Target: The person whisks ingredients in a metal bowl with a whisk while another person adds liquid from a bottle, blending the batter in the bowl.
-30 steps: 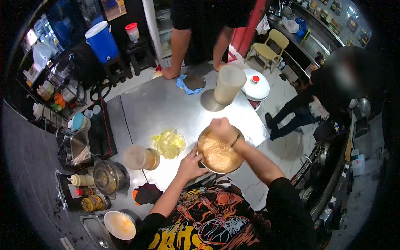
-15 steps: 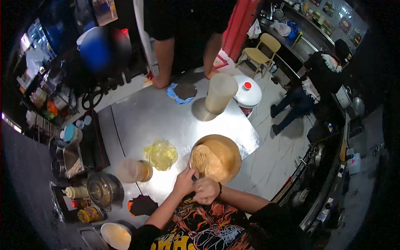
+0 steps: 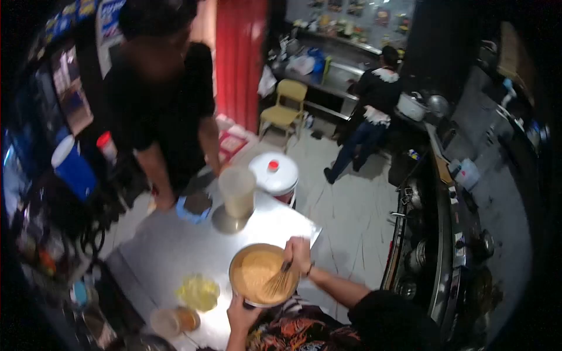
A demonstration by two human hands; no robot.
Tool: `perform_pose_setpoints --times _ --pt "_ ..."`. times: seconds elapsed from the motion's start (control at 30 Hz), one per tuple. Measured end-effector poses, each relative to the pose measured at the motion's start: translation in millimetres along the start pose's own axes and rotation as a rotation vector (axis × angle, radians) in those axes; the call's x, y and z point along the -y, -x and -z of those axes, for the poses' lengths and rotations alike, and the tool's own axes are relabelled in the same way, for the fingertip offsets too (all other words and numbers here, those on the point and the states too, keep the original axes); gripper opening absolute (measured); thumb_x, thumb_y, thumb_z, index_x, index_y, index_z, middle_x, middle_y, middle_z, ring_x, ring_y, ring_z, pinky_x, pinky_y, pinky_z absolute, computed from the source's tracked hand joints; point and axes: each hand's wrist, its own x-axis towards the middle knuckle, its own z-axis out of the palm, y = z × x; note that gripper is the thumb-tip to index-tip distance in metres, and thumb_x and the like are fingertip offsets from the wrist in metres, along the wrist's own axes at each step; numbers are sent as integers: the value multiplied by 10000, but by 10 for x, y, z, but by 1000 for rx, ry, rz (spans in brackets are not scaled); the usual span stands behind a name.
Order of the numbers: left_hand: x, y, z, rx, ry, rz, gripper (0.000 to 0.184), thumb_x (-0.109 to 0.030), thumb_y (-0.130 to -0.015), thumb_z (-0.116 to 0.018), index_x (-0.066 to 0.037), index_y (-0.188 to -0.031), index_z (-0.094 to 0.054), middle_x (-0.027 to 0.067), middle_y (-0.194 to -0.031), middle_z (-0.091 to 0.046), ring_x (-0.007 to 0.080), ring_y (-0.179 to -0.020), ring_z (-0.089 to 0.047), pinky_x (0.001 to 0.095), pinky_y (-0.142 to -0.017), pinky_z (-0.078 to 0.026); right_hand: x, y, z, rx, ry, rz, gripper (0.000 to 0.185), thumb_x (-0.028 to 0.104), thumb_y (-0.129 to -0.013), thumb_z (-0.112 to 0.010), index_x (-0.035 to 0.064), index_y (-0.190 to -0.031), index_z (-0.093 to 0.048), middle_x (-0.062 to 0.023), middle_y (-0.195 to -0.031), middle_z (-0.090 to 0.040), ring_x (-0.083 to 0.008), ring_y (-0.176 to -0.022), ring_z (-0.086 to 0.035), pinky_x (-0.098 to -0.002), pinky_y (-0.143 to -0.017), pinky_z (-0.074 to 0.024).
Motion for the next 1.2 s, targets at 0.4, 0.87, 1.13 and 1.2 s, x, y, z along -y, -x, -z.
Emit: perform_pose_setpoints --times 0.4,0.87,1.13,1.2 --pt "130 56 39 25 115 -85 383 -95 -763 -685 -39 -1115 -546 75 -950 -608 205 -812 -582 337 -685 -501 297 574 -669 1125 213 644 114 158 -744 -574 52 -727 -609 -150 -597 -557 -351 -574 -545 -426 -543 -451" --pt "165 -198 16 55 -3 -218 499 -342 -533 -824 -65 -876 -588 260 -1131 -536 415 -846 -605 445 -676 -510 -147 579 -506 33 -316 115 273 85 -813 -561 15 -556 -501 -47 -506 -483 -141 -436 -472 -281 -424 -397" --pt "202 -159 104 53 -245 -253 515 -398 -530 -802 -110 -917 -624 199 -1096 -577 336 -1013 -561 409 -723 -414 367 228 -462 644 14 683 178 90 -816 -588 4 -662 -564 -112 -574 -498 -232 -501 -507 -298 -484 -409" --pt "146 -143 89 32 -319 -277 533 -480 -546 -767 -99 -889 -623 224 -1128 -567 316 -1084 -526 392 -814 -360 497 61 -374 499 -17 258 207 89 -831 -544 12 -639 -534 -69 -546 -496 -210 -437 -476 -304 -435 -387"
